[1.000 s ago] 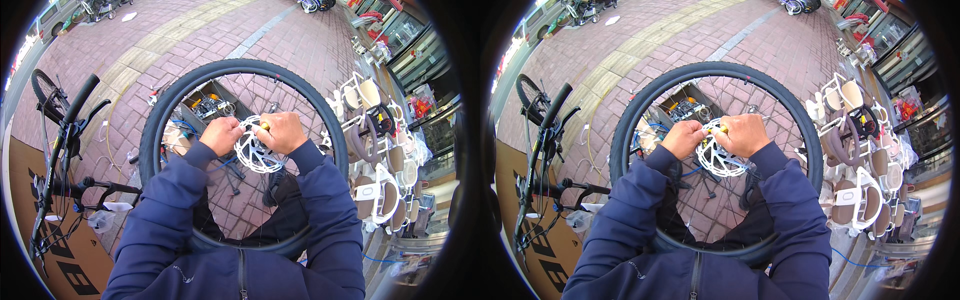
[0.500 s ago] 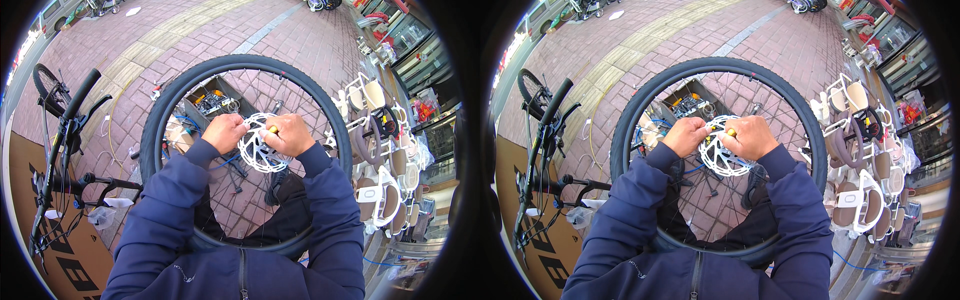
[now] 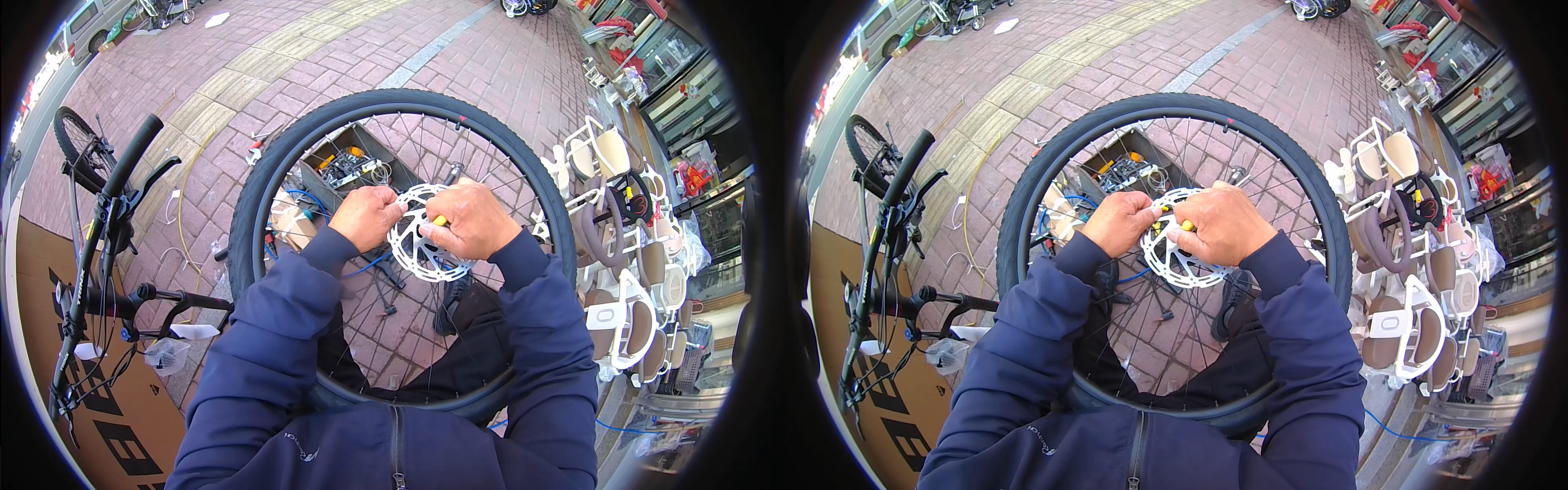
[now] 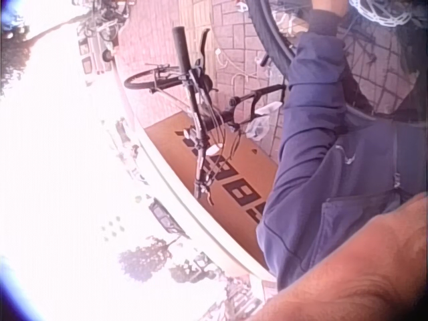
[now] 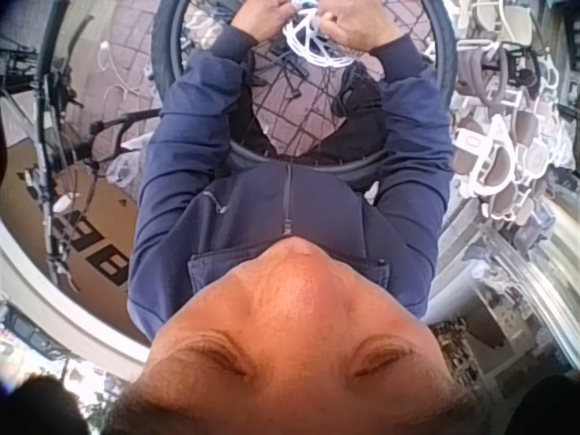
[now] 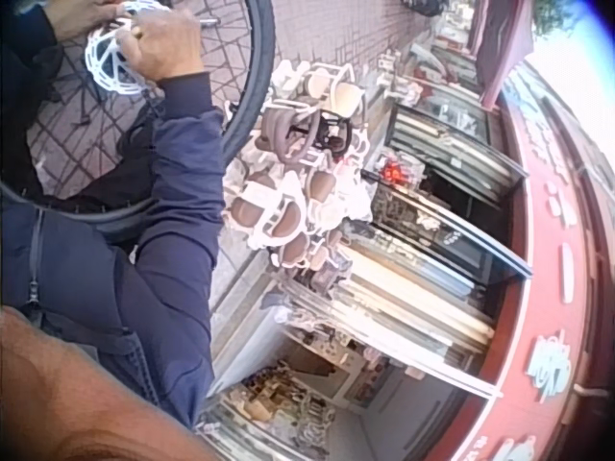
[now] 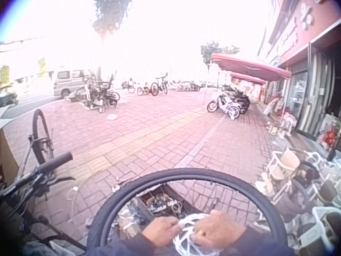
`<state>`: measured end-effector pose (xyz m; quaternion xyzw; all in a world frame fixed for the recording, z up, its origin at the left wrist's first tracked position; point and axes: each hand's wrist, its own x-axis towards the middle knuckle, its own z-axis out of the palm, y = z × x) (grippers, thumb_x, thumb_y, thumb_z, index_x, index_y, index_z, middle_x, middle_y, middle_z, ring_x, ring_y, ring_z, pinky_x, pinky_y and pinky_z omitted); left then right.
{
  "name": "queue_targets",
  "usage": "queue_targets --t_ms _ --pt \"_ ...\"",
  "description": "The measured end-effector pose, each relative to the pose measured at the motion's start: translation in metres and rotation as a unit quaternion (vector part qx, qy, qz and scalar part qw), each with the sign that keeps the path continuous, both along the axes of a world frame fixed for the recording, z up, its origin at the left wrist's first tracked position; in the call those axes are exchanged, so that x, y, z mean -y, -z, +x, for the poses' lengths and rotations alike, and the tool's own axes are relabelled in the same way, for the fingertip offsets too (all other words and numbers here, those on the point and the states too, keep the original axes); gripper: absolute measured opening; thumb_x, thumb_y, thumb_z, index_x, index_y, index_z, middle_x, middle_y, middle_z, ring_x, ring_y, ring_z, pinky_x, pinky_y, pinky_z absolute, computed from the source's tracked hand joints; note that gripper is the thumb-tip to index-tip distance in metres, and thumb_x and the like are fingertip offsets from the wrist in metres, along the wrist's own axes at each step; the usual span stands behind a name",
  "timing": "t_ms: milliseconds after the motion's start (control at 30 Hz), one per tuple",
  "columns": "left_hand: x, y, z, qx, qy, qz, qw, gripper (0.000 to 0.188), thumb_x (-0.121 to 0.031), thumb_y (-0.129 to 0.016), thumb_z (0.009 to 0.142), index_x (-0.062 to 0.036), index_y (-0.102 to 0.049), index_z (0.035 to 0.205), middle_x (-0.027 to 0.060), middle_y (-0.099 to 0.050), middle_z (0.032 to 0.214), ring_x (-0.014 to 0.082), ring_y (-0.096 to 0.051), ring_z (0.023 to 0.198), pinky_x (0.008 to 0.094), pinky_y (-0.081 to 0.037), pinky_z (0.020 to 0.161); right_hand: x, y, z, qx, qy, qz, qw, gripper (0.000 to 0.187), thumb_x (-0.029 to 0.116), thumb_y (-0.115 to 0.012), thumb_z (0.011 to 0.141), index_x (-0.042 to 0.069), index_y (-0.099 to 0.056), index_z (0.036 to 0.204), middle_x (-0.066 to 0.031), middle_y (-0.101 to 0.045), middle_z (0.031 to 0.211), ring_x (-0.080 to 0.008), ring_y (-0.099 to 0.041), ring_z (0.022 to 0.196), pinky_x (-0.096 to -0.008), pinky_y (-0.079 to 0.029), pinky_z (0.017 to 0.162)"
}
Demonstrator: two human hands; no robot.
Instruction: The person installs a disc brake rotor onto a bicycle wheel using a screwdriver, then attaches a bell to the handlebar and removes protective packaging from the front fork. The wheel is set aside and the bicycle frame is repositioned during the process.
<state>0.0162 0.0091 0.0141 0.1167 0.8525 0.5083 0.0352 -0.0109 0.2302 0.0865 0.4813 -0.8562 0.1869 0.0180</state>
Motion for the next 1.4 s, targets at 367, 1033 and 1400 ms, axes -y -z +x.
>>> queue_targets --t_ms 367,1033,1400 --pt "0.001 0.001 0.000 -0.034 0.012 -0.027 0.999 0.031 -0.026 -0.063 0.097 0.0017 -0.067 0.083 0.0215 -0.064 0.078 0.0418 -0.065 0.076 0.0481 -0.051 0.070 0.005 -0.013 -0.008 -0.026 -0.119 0.043 0.992 0.022 0.030 -0.073 0.085 0.012 -0.061 0.079 -0.0053 -0.057 0.076 -0.0298 -0.058 0.082 -0.0502 -0.040 0.097" --pt "-0.001 0.000 0.000 -0.005 -0.010 -0.010 1.000 0.030 -0.026 -0.065 0.095 0.0020 -0.068 0.085 0.0215 -0.066 0.078 0.0404 -0.066 0.076 0.0465 -0.052 0.070 0.000 -0.007 0.015 -0.010 0.037 0.058 0.998 0.035 0.041 -0.071 0.092 0.008 -0.061 0.084 -0.0159 -0.066 0.073 -0.0399 -0.067 0.072 -0.0486 -0.051 0.061" --pt "0.000 0.001 -0.001 -0.019 0.003 -0.042 0.999 0.030 -0.026 -0.064 0.096 0.0012 -0.068 0.085 0.0207 -0.065 0.082 0.0413 -0.066 0.080 0.0484 -0.052 0.073 0.013 0.001 0.047 -0.017 0.205 0.087 0.975 0.042 0.046 -0.068 0.093 0.004 -0.066 0.089 -0.0165 -0.069 0.070 -0.0380 -0.070 0.065 -0.0496 -0.053 0.060"
